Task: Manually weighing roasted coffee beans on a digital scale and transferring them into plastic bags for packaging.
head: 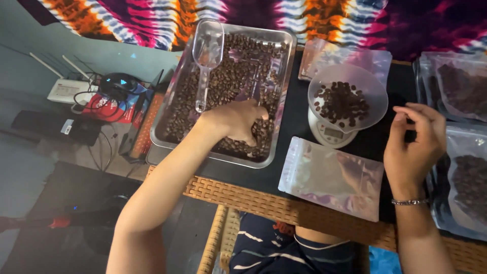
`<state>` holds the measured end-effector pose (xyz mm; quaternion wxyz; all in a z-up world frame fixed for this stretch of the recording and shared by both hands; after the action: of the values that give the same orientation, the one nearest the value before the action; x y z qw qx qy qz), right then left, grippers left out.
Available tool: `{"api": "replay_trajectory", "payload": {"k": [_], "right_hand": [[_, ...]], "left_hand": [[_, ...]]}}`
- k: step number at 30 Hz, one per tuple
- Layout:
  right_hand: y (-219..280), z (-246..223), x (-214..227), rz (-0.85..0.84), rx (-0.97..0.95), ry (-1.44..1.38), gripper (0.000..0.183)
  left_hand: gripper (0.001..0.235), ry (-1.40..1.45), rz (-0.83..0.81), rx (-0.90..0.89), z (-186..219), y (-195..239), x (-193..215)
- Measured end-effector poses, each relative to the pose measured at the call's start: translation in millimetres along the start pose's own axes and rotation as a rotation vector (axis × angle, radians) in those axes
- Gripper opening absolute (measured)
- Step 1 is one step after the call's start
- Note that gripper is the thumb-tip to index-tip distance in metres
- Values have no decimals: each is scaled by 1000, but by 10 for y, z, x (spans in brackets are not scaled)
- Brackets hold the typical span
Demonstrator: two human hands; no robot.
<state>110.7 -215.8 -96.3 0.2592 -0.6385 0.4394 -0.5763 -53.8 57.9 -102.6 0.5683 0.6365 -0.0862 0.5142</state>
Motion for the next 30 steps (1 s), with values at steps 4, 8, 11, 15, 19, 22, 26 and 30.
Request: {"api": "replay_trajectory", "payload": {"k": [4, 8, 11, 15, 19, 22, 26, 30], "right_hand": [[22, 28, -6, 6, -13, -3, 15], [19, 36, 1, 1, -52, -5, 15], [16, 43, 2, 5, -59, 4, 27], [6, 32, 3, 6, -81, -3, 15], [-12, 37, 21, 15, -68, 1, 15], [-31, 11, 29, 13, -45, 1, 25], [-45, 25, 31, -1, -71, 2, 24], [-61, 25, 33, 6, -78, -6, 14]], "left_hand": [[63, -38, -10, 22, 23, -26, -85], [50, -33, -7, -42, -6, -156, -186], [40, -16, 1, -63, 1, -153, -160], [31, 46, -31, -11, 55, -23, -33], [34, 71, -18, 15, 96, 71, 105], [27, 43, 3, 48, 88, 68, 132], [32, 88, -16, 113, 56, 215, 264], [34, 79, -14, 146, -40, 106, 261]]}}
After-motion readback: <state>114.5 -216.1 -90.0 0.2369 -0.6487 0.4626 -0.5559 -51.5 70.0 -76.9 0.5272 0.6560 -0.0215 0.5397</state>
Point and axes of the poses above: each hand's wrist, its own y-axis away from the middle knuckle, its own x-axis out of the back of the hand, z = x × y, the point moved 6 cm from there along -y, towards the middle knuckle, and after that the axes turned 10 degrees about x, right-handed, at the moved point
